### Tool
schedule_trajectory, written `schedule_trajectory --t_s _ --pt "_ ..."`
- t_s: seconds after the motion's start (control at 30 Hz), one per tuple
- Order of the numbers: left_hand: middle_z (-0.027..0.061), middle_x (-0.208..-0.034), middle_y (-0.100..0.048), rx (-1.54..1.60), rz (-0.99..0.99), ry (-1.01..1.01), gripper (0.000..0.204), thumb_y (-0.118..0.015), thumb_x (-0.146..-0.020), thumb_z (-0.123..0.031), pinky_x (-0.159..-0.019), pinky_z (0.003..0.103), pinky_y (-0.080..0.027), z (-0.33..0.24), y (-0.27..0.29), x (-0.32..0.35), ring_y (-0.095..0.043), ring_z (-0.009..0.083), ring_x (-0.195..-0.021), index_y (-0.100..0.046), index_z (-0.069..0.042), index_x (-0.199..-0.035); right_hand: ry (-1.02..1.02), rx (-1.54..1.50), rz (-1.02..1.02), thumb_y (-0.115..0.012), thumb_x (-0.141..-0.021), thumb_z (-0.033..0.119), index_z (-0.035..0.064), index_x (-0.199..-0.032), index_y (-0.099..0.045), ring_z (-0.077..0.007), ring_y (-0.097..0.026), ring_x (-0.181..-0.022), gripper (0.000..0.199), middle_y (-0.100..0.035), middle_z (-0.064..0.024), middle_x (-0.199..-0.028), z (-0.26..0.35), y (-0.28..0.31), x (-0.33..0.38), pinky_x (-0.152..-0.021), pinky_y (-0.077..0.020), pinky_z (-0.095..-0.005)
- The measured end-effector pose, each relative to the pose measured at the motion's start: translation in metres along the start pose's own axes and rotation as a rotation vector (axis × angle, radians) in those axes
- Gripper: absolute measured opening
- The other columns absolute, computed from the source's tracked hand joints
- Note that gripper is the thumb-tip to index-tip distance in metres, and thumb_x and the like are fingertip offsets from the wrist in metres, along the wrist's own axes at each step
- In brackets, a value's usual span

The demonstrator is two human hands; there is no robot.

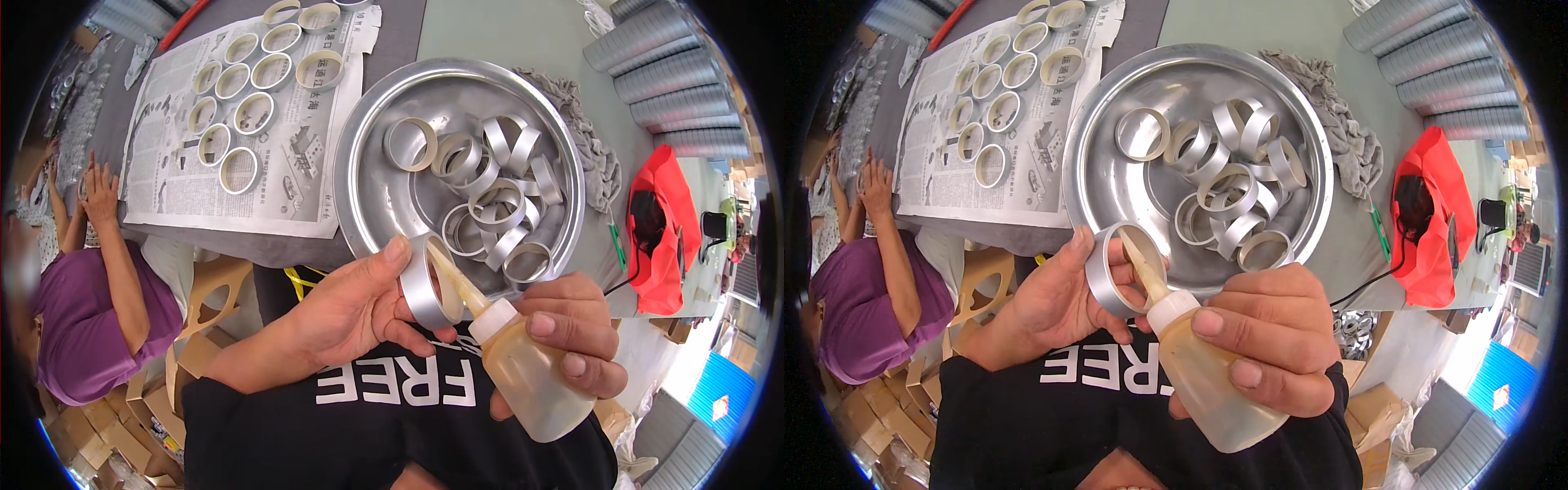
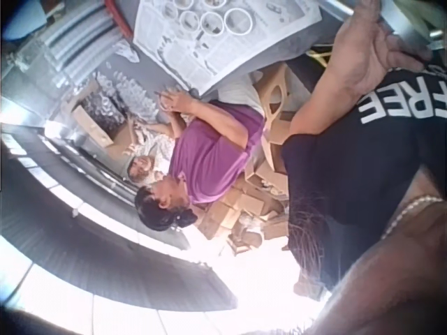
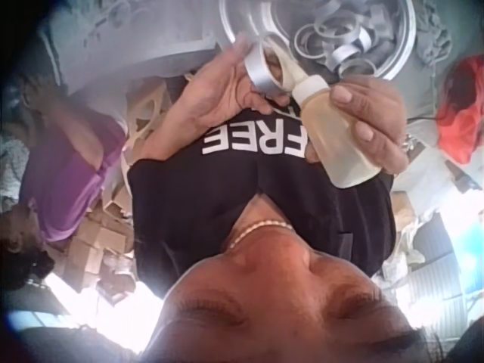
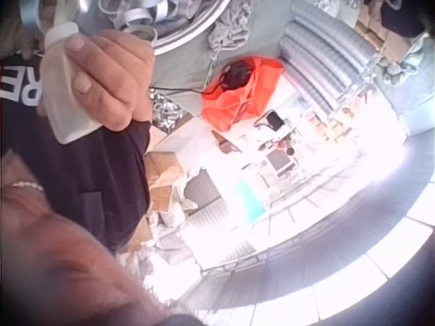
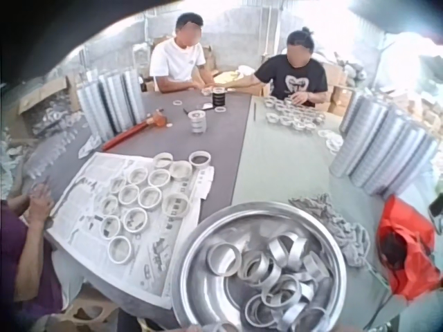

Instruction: The person fits gasket rings onto metal parts by hand and applies liquid from a squeeze bottle along the inside of metal rings taken from a bowl.

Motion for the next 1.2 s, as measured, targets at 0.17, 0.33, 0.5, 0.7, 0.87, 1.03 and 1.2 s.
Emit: schedule_trajectory --t_s 0.17,0.33,0.5,0.7,0.87,1.03,1.2 --pt "0.0190 -0.112 -0.052 -0.167 -0.052 -0.067 0.068 -0.040 -0.091 -0.051 -0.066 0.036 -0.058 -0.008 -0.006 0.004 -0.061 0.0269 -0.091 -0.034 0.005 -0.129 0.003 0.020 -0.038 -0.076 -0.072 0.033 0.0019 -0.105 -0.039 -0.0202 -0.060 -0.050 0.058 -0.059 -0.0203 -0.091 0.001 0.005 -0.003 -0.039 -0.0466 -0.0267" --pt "0.0128 -0.111 -0.053 -0.327 -0.081 -0.203 0.065 -0.063 -0.082 -0.036 -0.073 0.035 -0.055 -0.020 -0.013 0.007 -0.058 0.0209 -0.097 -0.037 0.001 -0.128 -0.003 0.017 -0.044 -0.076 -0.072 0.034 0.0019 -0.106 -0.038 -0.0207 -0.060 -0.050 0.060 -0.059 -0.0216 -0.093 0.002 0.006 -0.003 -0.041 -0.0482 -0.0279" --pt "0.0069 -0.116 -0.046 -0.610 -0.006 -0.467 0.068 -0.076 -0.068 0.002 -0.081 0.032 -0.054 -0.036 -0.020 0.013 -0.052 0.0182 -0.107 -0.041 -0.004 -0.126 -0.067 -0.008 -0.002 -0.077 -0.070 0.036 0.0028 -0.108 -0.038 -0.0229 -0.062 -0.056 0.064 -0.058 -0.0222 -0.094 0.000 0.011 -0.002 -0.043 -0.0498 -0.0305" --pt "0.0101 -0.115 -0.042 -0.989 -0.070 -0.705 0.071 -0.081 -0.058 0.001 -0.086 0.030 -0.051 -0.049 -0.029 0.023 -0.052 0.0196 -0.105 -0.048 -0.003 -0.121 -0.225 -0.063 0.065 -0.074 -0.072 0.041 0.0016 -0.115 -0.039 -0.0257 -0.055 -0.061 0.068 -0.054 -0.0202 -0.096 -0.004 0.015 0.000 -0.047 -0.0472 -0.0317" --pt "0.0120 -0.110 -0.050 -1.331 -0.044 -0.910 0.051 -0.080 -0.062 -0.004 -0.080 0.028 -0.050 -0.052 -0.049 0.030 -0.055 0.0213 -0.097 -0.061 -0.002 -0.109 -0.331 -0.144 -0.028 -0.070 -0.072 0.035 -0.0033 -0.111 -0.040 -0.0261 -0.054 -0.068 0.062 -0.051 -0.0187 -0.089 -0.011 0.028 0.000 -0.051 -0.0480 -0.0317" --pt "0.0124 -0.108 -0.054 -1.443 -0.024 -1.115 0.045 -0.075 -0.061 -0.002 -0.078 0.030 -0.047 -0.046 -0.050 0.037 -0.056 0.0230 -0.094 -0.064 -0.002 -0.105 -0.382 -0.171 -0.273 -0.063 -0.071 0.045 -0.0066 -0.100 -0.043 -0.0218 -0.052 -0.071 0.062 -0.045 -0.0127 -0.084 -0.025 0.029 0.006 -0.051 -0.0444 -0.0287" --pt "0.0126 -0.103 -0.056 -1.508 0.007 -1.228 0.041 -0.072 -0.061 0.000 -0.077 0.033 -0.048 -0.048 -0.054 0.037 -0.057 0.0250 -0.090 -0.064 -0.001 -0.102 -0.502 -0.128 -0.274 -0.068 -0.073 0.035 -0.0093 -0.106 -0.040 -0.0249 -0.057 -0.064 0.062 -0.053 -0.0174 -0.084 -0.028 0.033 0.006 -0.057 -0.0491 -0.0291"
Point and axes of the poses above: each hand's wrist, its own x-axis away from the middle knuckle, its own y-axis out of the back of the hand, z = x × y, the point moved 7 cm from there along -x, towards the middle knuckle
